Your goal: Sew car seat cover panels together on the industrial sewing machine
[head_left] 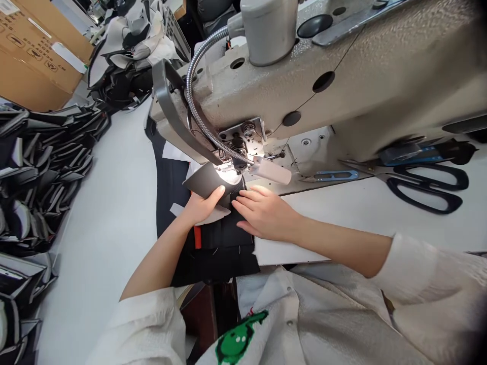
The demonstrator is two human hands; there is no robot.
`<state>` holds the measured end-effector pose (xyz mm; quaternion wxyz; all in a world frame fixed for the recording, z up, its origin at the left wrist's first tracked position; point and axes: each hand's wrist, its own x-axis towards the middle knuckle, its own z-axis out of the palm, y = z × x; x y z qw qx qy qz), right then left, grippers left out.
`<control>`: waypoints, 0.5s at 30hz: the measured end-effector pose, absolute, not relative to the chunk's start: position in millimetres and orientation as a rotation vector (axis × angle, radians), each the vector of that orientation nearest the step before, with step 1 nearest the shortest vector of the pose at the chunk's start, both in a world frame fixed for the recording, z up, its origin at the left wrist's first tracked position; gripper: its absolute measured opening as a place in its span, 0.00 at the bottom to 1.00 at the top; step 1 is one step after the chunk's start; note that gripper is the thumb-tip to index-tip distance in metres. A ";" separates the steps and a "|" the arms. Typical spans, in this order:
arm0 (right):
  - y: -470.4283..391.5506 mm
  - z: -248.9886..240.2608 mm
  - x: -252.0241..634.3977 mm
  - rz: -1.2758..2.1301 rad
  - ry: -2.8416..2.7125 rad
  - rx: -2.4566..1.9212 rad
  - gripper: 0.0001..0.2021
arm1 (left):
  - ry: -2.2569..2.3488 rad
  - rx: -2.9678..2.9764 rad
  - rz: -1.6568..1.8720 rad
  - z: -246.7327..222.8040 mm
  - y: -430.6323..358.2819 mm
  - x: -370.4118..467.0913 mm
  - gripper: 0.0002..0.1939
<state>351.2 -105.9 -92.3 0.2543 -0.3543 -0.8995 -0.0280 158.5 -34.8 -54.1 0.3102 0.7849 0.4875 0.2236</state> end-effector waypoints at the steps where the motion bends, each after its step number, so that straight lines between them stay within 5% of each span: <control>1: -104.6 -92.3 341.0 -0.082 -2.493 -1.005 0.22 | 1.286 2.068 0.587 -52.8 -34.7 160.1 0.16; 4: -106.1 -93.2 304.9 0.004 -2.636 -1.017 0.28 | 1.294 2.141 0.499 -48.6 -37.1 167.8 0.13; 15: -171.4 -128.5 319.8 0.084 -2.617 -0.327 0.21 | 1.245 2.290 0.425 -54.3 -45.0 157.0 0.15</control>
